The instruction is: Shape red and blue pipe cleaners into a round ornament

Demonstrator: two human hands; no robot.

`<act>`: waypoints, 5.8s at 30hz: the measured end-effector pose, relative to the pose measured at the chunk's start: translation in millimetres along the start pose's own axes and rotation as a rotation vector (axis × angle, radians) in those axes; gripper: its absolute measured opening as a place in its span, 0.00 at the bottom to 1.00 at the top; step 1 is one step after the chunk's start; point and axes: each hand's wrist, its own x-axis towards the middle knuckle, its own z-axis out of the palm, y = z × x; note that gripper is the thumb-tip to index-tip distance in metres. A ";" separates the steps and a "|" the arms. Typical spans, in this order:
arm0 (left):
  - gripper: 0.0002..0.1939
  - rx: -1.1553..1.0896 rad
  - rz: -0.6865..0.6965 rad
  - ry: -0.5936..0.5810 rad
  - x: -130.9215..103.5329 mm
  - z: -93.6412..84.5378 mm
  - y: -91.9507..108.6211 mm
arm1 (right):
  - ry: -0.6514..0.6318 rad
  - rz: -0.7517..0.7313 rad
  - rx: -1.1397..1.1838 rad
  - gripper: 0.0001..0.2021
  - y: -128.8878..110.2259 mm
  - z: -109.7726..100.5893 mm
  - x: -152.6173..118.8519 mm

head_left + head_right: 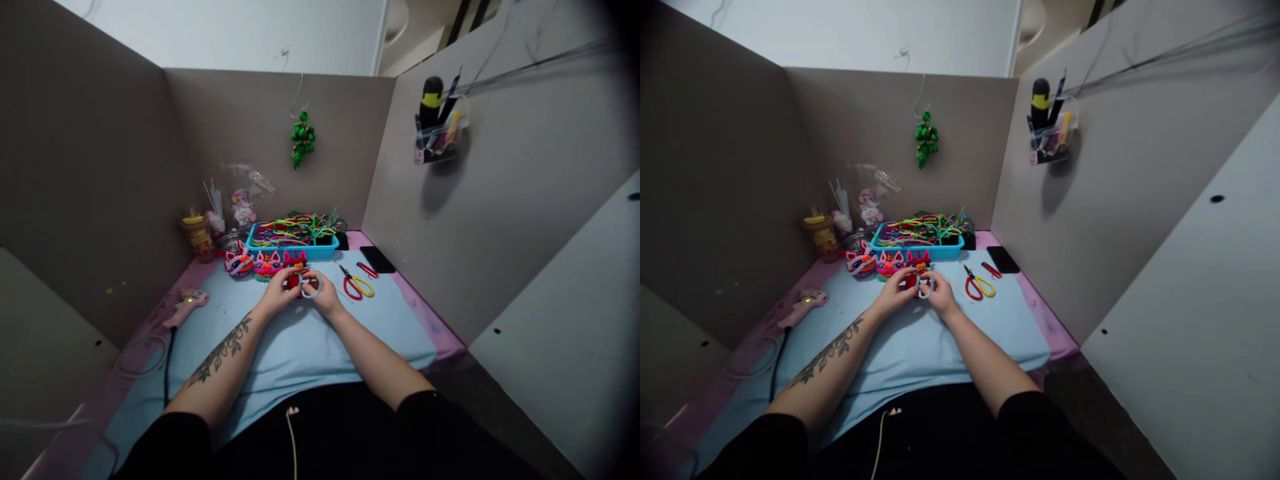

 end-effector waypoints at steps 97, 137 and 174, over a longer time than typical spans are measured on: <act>0.29 -0.579 -0.156 -0.143 3.8 -8.3 -5.3 | -0.008 0.262 0.381 0.23 9.4 -7.1 8.6; 0.26 -0.623 -0.153 0.097 9.2 2.2 -11.7 | -0.006 0.278 0.481 0.22 -5.4 -3.0 5.5; 0.20 -0.445 -0.063 -0.094 1.3 1.2 2.4 | -0.013 0.305 0.467 0.22 -0.7 -4.9 3.9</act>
